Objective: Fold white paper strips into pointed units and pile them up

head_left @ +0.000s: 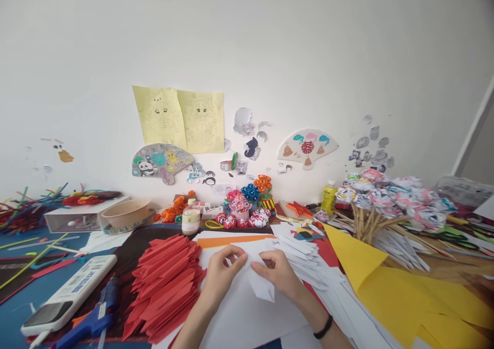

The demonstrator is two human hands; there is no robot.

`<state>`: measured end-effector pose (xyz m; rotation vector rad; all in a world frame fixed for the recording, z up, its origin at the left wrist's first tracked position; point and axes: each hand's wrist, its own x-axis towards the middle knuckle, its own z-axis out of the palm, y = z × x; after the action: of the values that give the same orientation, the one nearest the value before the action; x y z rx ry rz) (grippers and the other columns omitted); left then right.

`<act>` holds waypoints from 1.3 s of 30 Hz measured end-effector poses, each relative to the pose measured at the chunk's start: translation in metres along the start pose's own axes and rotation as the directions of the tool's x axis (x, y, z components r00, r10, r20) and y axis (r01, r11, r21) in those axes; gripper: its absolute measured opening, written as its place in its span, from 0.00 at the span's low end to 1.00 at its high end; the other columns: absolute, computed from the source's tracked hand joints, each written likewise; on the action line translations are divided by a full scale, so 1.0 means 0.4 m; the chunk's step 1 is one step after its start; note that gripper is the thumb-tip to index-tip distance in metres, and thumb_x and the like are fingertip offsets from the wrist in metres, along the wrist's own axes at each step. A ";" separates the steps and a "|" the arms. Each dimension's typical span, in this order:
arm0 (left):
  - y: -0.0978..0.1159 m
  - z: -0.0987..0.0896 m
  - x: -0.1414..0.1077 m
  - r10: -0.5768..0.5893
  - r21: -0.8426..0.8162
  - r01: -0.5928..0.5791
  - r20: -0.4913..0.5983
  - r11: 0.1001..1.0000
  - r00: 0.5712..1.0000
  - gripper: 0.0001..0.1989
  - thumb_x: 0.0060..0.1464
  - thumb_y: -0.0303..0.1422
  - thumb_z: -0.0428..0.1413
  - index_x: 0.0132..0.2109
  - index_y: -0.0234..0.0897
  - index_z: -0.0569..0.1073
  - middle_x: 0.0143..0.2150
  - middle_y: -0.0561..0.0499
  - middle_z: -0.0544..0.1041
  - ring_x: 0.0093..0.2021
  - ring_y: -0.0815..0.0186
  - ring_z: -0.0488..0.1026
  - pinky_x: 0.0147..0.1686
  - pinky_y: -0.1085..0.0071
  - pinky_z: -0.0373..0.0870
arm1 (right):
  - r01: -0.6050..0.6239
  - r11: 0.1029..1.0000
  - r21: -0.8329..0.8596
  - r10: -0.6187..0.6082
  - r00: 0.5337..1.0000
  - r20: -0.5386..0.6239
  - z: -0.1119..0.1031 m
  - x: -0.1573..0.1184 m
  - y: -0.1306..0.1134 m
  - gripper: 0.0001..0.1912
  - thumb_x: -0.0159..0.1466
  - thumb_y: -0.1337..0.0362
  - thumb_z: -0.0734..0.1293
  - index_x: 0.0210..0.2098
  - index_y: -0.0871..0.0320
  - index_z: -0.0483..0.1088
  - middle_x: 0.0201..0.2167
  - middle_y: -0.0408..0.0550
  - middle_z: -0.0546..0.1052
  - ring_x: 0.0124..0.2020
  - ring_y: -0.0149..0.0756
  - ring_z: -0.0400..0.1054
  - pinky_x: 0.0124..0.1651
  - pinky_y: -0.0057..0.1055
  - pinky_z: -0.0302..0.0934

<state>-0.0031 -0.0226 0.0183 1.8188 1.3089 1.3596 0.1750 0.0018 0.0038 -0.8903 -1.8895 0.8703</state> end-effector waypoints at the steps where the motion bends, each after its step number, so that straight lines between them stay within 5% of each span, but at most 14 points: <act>1: 0.001 0.000 -0.001 -0.001 0.001 0.001 0.005 1.000 1.000 0.12 0.53 0.40 0.54 0.33 0.36 0.75 0.32 0.50 0.78 0.31 0.66 0.69 0.29 0.73 0.62 | 0.003 1.000 0.002 -0.003 1.000 0.003 0.001 0.000 -0.001 0.25 0.59 0.60 0.64 0.19 0.56 0.41 0.20 0.36 0.43 0.22 0.26 0.39 0.24 0.29 0.34; 20: 0.015 0.013 -0.016 0.109 0.125 -0.111 0.017 0.986 0.994 0.12 0.57 0.36 0.50 0.29 0.36 0.70 0.26 0.53 0.72 0.28 0.68 0.65 0.30 0.74 0.60 | 0.028 1.000 0.001 -0.028 1.000 0.002 -0.001 0.001 0.006 0.26 0.59 0.60 0.65 0.19 0.56 0.40 0.20 0.36 0.42 0.22 0.26 0.38 0.23 0.29 0.33; 39: -0.017 0.034 -0.019 0.081 0.195 -0.092 0.063 0.976 0.995 0.12 0.60 0.36 0.46 0.30 0.37 0.65 0.26 0.54 0.69 0.27 0.67 0.63 0.27 0.74 0.56 | 0.000 1.000 0.021 0.002 0.995 -0.098 -0.003 0.004 0.007 0.26 0.58 0.61 0.65 0.19 0.55 0.40 0.20 0.36 0.42 0.22 0.26 0.38 0.24 0.28 0.34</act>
<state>0.0065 -0.0247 0.0047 2.0526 1.3935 1.2509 0.1762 0.0047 0.0025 -0.9048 -1.7928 0.8309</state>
